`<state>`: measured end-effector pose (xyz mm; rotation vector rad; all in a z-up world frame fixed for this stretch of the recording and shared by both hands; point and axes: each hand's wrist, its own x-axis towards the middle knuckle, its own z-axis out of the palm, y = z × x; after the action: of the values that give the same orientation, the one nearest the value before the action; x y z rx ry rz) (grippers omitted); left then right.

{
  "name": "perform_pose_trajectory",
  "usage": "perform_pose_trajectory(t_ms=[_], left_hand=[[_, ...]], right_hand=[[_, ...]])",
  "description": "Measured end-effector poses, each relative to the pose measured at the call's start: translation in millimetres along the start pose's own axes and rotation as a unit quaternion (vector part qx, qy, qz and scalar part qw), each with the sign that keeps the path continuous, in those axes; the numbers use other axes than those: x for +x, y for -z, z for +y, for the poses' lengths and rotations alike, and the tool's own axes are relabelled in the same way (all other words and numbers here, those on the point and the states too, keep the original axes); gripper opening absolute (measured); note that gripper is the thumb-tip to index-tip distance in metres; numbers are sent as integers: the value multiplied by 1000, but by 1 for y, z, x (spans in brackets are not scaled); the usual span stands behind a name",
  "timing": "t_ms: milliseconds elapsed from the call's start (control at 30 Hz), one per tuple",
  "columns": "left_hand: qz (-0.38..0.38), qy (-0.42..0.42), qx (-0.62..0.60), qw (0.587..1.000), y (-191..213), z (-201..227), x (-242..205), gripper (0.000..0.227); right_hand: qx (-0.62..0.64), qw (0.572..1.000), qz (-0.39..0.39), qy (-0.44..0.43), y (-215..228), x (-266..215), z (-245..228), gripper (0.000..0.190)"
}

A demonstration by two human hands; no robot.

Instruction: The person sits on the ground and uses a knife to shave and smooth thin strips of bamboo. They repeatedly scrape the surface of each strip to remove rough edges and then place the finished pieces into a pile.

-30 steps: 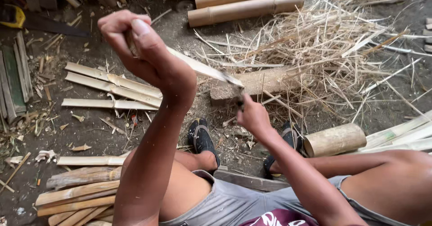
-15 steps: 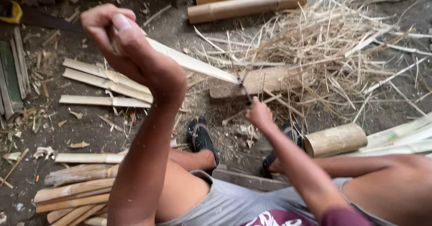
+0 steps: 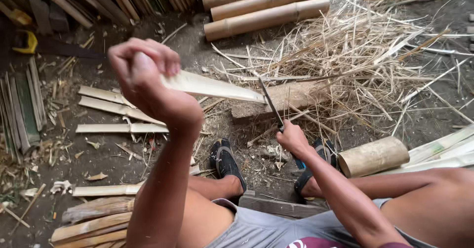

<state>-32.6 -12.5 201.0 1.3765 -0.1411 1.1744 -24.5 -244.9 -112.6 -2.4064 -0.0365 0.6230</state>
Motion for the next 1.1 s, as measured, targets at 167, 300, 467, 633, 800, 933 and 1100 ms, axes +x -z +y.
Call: perform_pose_trajectory(t_ms=[167,300,467,633,800,933,1100], left_hand=[[-69,-2,-54,996,-24,26,-33,13],[-106,-20,-65,992,-27,34,-47,13],[-85,-14,-93,992,-18,37,-42,8],[-80,-22,-82,993,-23,24,-40,7],[-73,-4,-91,993,-14,23,-38,5],[-56,-20,-68,996,-16,23,-31,7],[-81,1,-99,992,-11,21,-38,12]], right_hand=[[49,995,-54,71,86,-105,-87,39],[124,934,121,314,118,-157,-147,20],[123,989,-66,58,118,-158,-155,23],[136,948,68,279,106,-147,-134,19],[5,997,-5,76,90,-129,-140,23],[71,991,-55,95,88,-123,-130,20],[96,934,143,314,61,-108,-110,25]])
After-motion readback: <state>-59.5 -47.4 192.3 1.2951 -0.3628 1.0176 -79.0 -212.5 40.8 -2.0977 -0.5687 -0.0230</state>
